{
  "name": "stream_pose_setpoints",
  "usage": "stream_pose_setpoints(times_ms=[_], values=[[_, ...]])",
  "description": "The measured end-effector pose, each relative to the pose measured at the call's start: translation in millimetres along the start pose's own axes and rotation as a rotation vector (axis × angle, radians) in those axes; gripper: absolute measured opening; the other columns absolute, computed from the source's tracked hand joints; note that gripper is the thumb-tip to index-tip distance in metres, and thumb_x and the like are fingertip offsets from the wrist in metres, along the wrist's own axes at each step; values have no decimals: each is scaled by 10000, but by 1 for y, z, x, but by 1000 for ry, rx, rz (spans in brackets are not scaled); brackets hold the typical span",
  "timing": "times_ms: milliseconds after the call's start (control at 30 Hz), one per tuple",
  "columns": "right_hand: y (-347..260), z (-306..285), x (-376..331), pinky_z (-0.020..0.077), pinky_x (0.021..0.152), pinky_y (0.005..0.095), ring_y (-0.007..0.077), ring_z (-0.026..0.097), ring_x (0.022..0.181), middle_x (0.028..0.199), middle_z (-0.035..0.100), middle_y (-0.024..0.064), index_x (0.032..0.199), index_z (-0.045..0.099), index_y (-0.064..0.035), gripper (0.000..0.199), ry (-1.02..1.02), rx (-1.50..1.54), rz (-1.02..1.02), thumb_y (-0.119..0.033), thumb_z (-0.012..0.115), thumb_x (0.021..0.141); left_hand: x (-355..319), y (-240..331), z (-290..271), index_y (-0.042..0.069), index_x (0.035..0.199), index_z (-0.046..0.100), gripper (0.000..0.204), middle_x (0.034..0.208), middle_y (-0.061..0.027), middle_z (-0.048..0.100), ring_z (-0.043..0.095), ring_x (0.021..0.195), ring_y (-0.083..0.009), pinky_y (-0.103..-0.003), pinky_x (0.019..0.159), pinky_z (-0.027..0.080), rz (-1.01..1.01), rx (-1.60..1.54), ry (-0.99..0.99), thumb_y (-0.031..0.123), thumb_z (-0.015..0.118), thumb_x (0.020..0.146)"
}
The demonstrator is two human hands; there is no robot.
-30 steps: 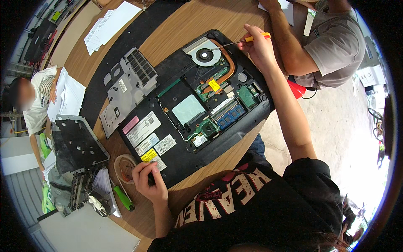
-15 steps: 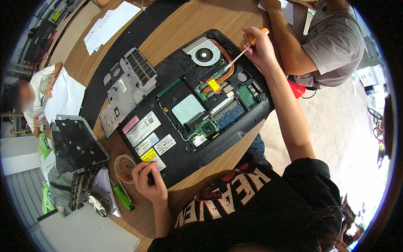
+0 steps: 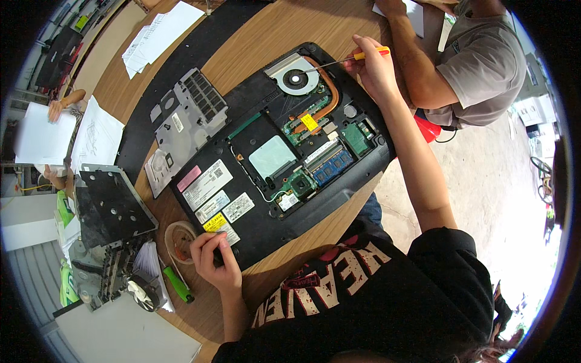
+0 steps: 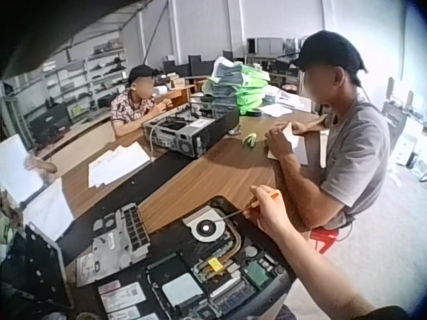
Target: The person disassembles a laptop by removing its back cover and using a screwdriver to remove internal components such as the fan and electronic modules.
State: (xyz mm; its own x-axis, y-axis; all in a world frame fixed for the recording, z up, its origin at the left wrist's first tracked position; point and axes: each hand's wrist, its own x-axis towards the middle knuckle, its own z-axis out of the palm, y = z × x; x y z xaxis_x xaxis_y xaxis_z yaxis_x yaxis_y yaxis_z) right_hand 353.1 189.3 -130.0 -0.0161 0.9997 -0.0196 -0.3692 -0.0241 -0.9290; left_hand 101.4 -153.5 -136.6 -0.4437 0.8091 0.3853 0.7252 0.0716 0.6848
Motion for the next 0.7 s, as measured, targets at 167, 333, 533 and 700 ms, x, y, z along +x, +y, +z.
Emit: stream_pose_setpoints(times_ms=[167, 333, 533, 700], values=[[-2, 4, -3, 522, 498, 283, 199, 603, 552, 744, 518, 71, 874, 539, -8, 197, 19, -22, 17, -198, 588, 853, 0, -3, 0, -5, 870, 642, 104, 910, -96, 539, 539, 829, -217, -321, 731, 431, 27, 10, 15, 44, 558, 832], [1, -14, 12, 409, 410, 279, 185, 521, 469, 600, 471, 68, 711, 498, -35, 232, -88, 57, 63, -203, 578, 850, 1, -1, 2, 0, 867, 645, 102, 906, -98, 540, 538, 826, -219, -322, 731, 430, 23, 0, 24, 44, 561, 830], [-5, 0, -2, 291, 409, 270, 147, 384, 413, 469, 348, 18, 576, 365, -106, 365, -199, 136, 160, -209, 534, 882, 1, -2, 0, -1, 861, 646, 100, 901, -100, 542, 537, 821, -224, -322, 722, 429, 27, 22, 22, 40, 561, 826], [-4, 5, -2, 354, 435, 273, 159, 459, 459, 552, 428, 32, 641, 438, -87, 301, 72, 103, -98, -214, 574, 877, 1, -1, 1, 0, 865, 646, 102, 901, -98, 539, 536, 821, -223, -324, 720, 429, 19, 13, 20, 42, 561, 827]])
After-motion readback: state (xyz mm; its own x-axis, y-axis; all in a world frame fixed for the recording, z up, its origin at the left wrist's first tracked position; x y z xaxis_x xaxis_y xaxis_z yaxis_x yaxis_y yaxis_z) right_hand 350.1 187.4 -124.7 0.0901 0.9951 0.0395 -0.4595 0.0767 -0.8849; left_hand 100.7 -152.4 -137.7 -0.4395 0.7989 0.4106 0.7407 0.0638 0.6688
